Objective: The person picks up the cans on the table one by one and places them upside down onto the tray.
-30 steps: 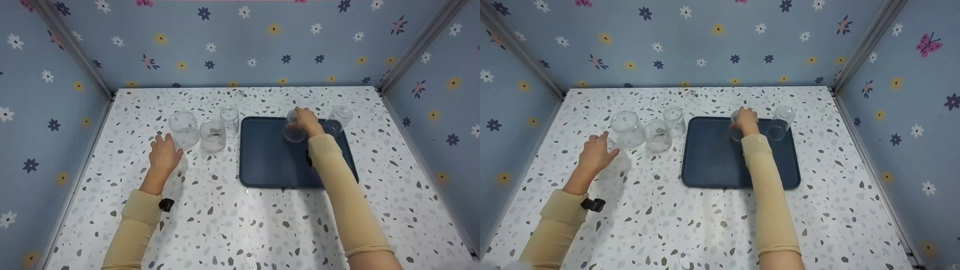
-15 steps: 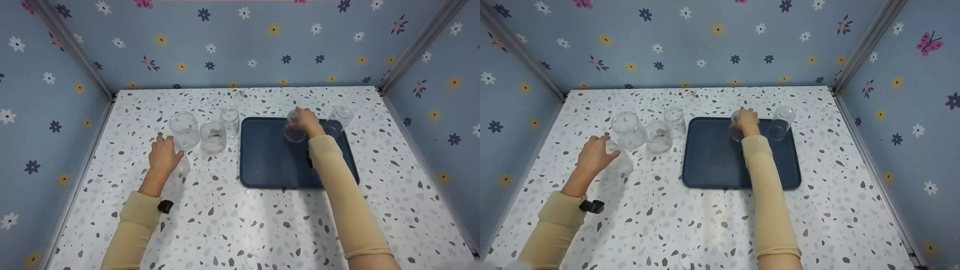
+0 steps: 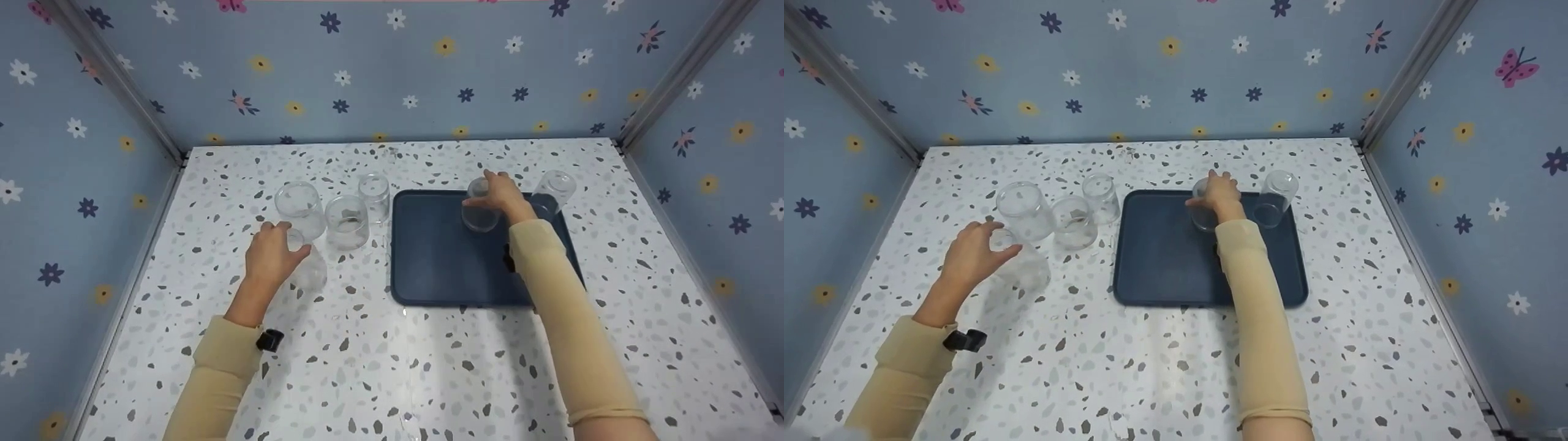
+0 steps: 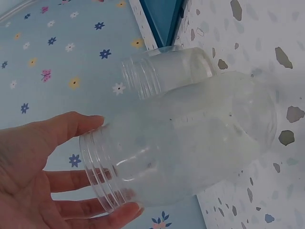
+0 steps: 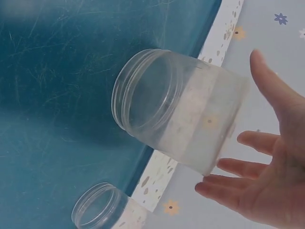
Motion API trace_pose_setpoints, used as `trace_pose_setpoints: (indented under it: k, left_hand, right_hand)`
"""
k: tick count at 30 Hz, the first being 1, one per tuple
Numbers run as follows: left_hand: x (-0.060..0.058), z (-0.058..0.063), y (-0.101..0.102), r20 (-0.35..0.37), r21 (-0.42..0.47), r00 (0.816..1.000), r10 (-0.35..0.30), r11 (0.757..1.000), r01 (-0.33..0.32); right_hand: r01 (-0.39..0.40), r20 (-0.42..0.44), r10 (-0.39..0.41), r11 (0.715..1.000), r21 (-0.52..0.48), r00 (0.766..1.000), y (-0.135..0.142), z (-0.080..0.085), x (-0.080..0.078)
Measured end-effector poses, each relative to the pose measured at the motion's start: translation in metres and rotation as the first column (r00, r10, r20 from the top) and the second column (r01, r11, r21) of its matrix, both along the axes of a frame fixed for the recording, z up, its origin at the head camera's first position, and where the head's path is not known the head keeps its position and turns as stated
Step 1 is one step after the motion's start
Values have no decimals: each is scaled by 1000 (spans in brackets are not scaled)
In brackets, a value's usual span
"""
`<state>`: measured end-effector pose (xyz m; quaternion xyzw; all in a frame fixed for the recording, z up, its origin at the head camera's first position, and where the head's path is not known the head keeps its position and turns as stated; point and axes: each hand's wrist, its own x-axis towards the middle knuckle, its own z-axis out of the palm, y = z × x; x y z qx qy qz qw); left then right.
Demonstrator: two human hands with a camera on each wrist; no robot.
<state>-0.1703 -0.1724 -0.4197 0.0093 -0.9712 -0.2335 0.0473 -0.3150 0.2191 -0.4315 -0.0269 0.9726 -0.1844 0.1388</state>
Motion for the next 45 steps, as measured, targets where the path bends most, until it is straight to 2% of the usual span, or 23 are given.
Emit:
trace_pose_setpoints:
  k: [12,19,25,30,36,39,45]
  left_hand:
    - [5,-3,10,-34,70,999,-15,997,18]
    - [5,-10,17,-177,141,984,-26,989,52]
    - [4,-16,22,-241,194,970,-31,978,79]
    - [2,-22,27,-283,242,958,-41,964,113]
    - [-1,-26,33,-311,281,950,-34,951,126]
    - [-3,-28,36,-324,301,946,-29,944,133]
    - [-6,-33,43,-370,352,929,-18,923,158]
  right_hand:
    - [-28,-131,25,999,-25,991,-6,5,5]
    - [-91,-205,65,989,-119,977,-10,10,13]
    - [-139,-267,83,970,-199,960,-19,11,19]
    - [-185,-336,105,959,-215,936,-25,11,27]
    - [-241,-432,116,939,-246,894,-32,9,37]
    - [-278,-482,105,911,-304,870,-34,7,41]
    - [-366,-587,68,837,-407,807,-37,2,49]
